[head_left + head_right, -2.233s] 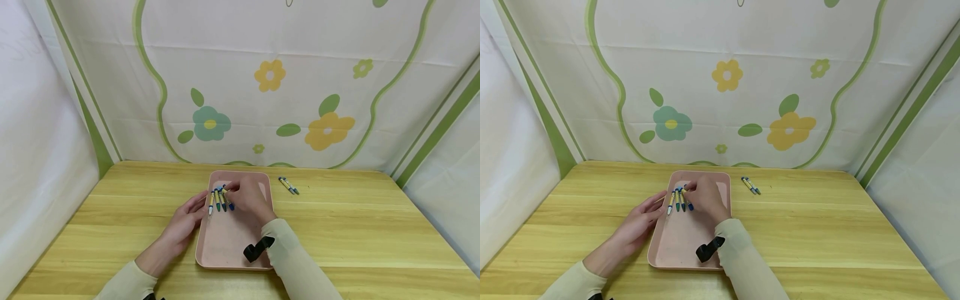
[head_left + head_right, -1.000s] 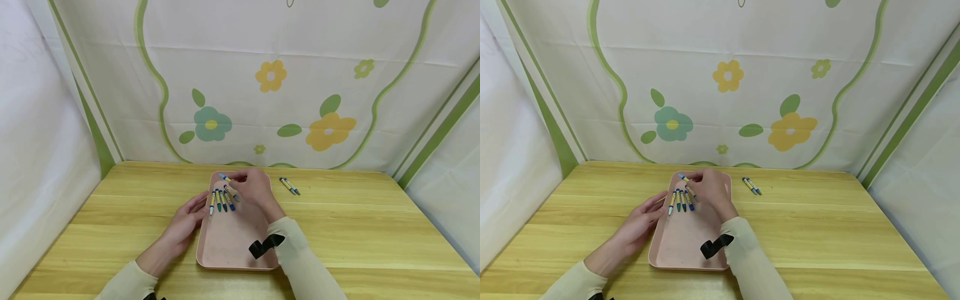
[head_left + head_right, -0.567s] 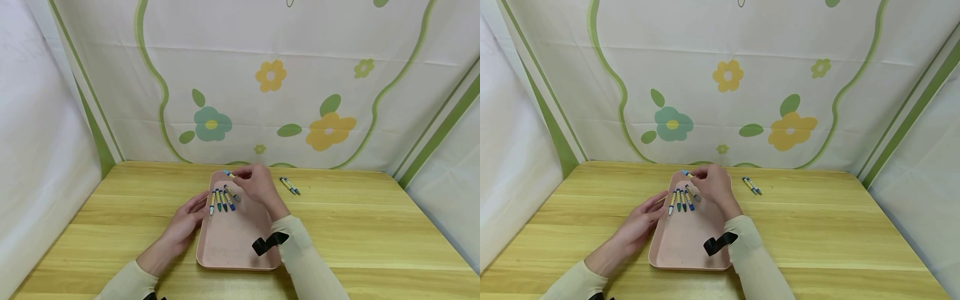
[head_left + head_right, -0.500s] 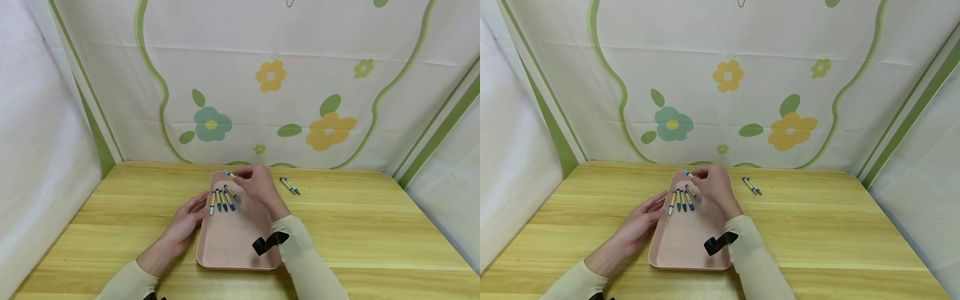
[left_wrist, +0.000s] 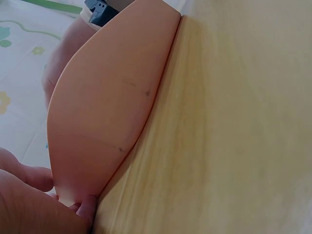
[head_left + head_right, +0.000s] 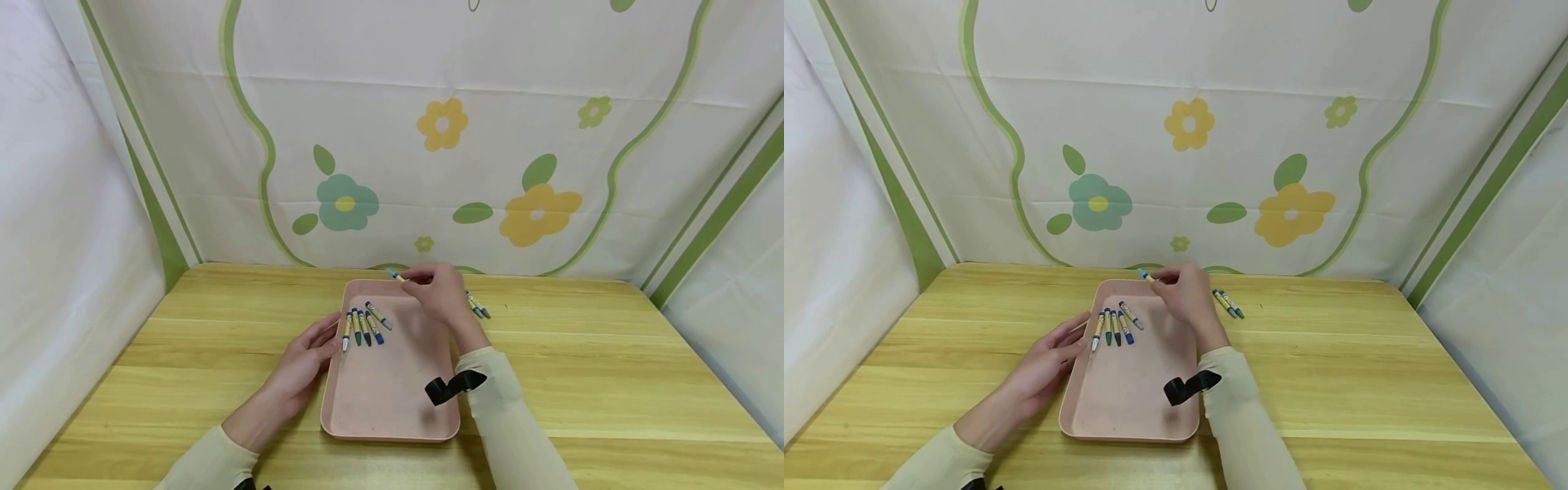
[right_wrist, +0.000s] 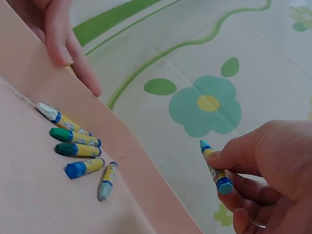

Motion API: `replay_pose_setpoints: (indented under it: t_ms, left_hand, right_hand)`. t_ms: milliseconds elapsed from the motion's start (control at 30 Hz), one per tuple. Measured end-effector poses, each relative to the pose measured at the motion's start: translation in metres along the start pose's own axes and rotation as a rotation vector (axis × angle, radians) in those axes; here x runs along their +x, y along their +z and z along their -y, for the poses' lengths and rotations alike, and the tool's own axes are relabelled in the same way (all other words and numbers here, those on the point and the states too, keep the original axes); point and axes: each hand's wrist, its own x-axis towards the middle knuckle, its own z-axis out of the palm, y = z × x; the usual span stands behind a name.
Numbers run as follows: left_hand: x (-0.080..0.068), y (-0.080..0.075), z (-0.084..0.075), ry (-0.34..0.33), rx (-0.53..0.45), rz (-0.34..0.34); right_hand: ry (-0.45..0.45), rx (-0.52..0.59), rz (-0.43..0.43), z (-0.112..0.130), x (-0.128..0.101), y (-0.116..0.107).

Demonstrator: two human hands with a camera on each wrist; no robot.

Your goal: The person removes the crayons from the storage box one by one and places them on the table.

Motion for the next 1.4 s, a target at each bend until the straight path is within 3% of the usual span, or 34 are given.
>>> replay_pose_setpoints:
  t_ms: [1000,1400]
  left_hand:
    - [-0.001,-0.001,-0.002,-0.023,-0.001,-0.013]
    - [-0.003,-0.003,0.0,-0.027,-0.003,-0.013]
  right_hand:
    - [0.067,-0.014,-0.163,-0.042,0.008,-0.056]
    - [0.137,-0.016,-0.205,-0.06,0.008,-0.072]
